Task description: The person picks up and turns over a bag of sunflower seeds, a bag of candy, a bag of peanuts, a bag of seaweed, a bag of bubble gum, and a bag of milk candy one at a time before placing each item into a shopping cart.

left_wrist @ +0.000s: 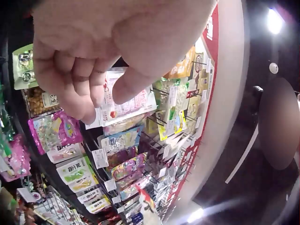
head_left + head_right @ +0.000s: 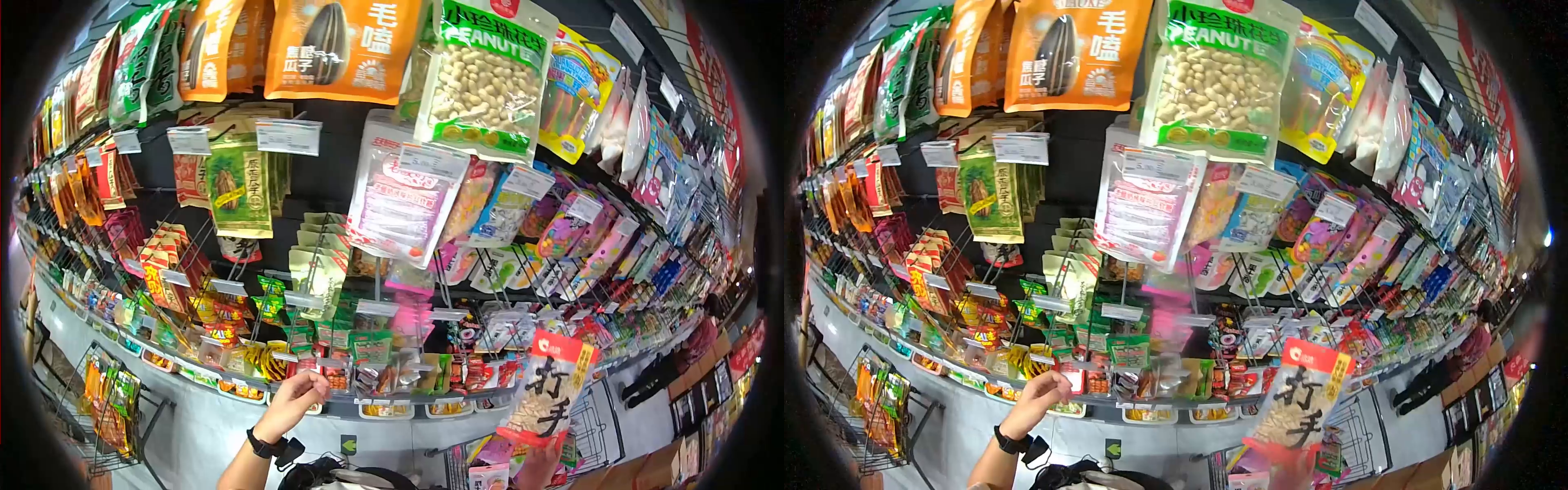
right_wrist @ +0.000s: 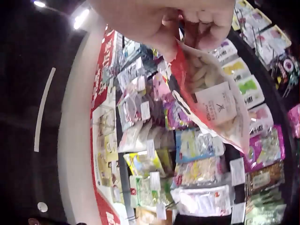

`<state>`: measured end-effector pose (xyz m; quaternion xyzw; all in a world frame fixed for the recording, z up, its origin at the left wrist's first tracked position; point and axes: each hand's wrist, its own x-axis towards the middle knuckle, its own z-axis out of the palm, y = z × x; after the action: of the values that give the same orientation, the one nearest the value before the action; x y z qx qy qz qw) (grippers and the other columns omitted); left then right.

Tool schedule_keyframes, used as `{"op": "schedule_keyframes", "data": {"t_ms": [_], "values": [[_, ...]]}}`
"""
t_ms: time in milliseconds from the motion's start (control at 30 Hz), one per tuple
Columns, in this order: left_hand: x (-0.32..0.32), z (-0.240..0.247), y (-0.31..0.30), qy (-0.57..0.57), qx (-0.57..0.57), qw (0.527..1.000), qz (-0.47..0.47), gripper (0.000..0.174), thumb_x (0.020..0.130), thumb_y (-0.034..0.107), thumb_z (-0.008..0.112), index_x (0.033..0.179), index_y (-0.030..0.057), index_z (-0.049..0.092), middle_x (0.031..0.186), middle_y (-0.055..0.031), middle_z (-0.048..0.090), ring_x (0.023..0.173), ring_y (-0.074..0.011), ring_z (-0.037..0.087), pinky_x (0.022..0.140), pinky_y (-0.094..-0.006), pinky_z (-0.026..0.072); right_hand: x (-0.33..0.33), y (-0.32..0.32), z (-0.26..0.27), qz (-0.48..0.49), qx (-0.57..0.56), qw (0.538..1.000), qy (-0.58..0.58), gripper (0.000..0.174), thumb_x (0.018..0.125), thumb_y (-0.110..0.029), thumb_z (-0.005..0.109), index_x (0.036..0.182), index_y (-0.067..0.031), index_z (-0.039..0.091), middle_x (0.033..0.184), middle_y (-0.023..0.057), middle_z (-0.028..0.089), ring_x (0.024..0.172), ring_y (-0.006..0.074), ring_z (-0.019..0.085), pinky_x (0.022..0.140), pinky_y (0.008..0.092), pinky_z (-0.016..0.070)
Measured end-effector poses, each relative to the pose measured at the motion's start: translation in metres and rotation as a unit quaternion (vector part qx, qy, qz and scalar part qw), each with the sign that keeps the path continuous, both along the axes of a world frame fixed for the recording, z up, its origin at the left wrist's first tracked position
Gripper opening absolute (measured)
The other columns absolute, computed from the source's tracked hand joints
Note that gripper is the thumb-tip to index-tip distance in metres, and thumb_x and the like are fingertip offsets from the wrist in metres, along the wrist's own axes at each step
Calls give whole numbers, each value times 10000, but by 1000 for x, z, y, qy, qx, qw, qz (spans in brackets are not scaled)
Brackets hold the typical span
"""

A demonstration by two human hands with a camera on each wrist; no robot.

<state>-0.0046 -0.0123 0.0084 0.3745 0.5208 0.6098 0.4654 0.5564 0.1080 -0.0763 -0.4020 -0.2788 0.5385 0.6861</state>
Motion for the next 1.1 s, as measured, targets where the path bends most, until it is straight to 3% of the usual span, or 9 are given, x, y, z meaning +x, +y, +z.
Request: {"op": "schedule_keyframes", "data": {"t_ms": [200,333,367,467,567,667,800,833,1100], "values": [[9,10,-1,15,-7,1000,-25,128,989,96,611,1092,20,605,1027,-30,655,926,-107,606,855,-271,494,-143,10,109,149,125,979,64,540,1007,-153,583,1510,-88,400,1453,98,531,1338,261,505,1154,505,360],[12,11,-3,27,38,999,-24,288,978,62,617,1243,31,510,1074,-71,661,918,-136,612,866,-296,501,-187,8,124,223,115,965,72,465,1010,-116,553,1461,-50,462,1423,89,562,1323,266,519,1130,474,395],[11,11,-4,34,39,998,-30,349,973,78,630,1288,28,487,1115,-74,655,951,-133,610,875,-294,499,-204,2,132,194,85,975,67,448,1007,-92,547,1446,-38,478,1431,96,559,1318,273,525,1130,464,401],[9,15,-9,57,40,996,-50,536,958,127,669,1420,21,421,1239,-83,636,1048,-127,604,904,-290,495,-235,0,133,279,97,953,70,447,1000,-74,550,1439,-25,482,1433,106,561,1305,277,540,1124,459,408],[20,38,-16,-24,97,989,-105,687,933,126,708,1500,37,329,1383,-98,553,1180,-159,566,985,-320,470,-263,-4,132,319,72,944,49,458,961,-67,608,1401,-3,499,1319,100,622,1208,250,594,1068,413,441],[24,24,-18,-11,121,987,-107,825,888,95,759,1543,55,260,1485,-91,463,1294,-176,502,1063,-350,429,-291,-15,126,339,72,938,-8,383,923,-30,658,1281,32,535,1138,71,652,1065,169,623,965,333,471],[25,20,-15,-146,88,985,30,731,824,51,819,1440,-6,428,1369,-104,584,1218,-172,580,1045,-343,468,-310,-24,117,453,35,890,-37,346,888,11,710,1197,5,557,1148,81,664,1073,153,630,980,316,479],[29,34,-11,-164,134,974,81,607,819,49,823,1342,-37,527,1254,-106,663,1121,-166,638,1003,-335,503,-312,-26,116,476,29,877,-59,354,883,18,716,1198,3,556,1147,79,666,1061,148,634,965,310,488],[17,27,-14,-130,102,984,70,553,805,12,820,1294,-35,566,1208,-92,682,1073,-150,650,973,-328,521,-319,-14,113,571,13,811,-126,513,891,12,723,1347,15,488,1259,87,641,1127,143,623,976,304,500]]}}
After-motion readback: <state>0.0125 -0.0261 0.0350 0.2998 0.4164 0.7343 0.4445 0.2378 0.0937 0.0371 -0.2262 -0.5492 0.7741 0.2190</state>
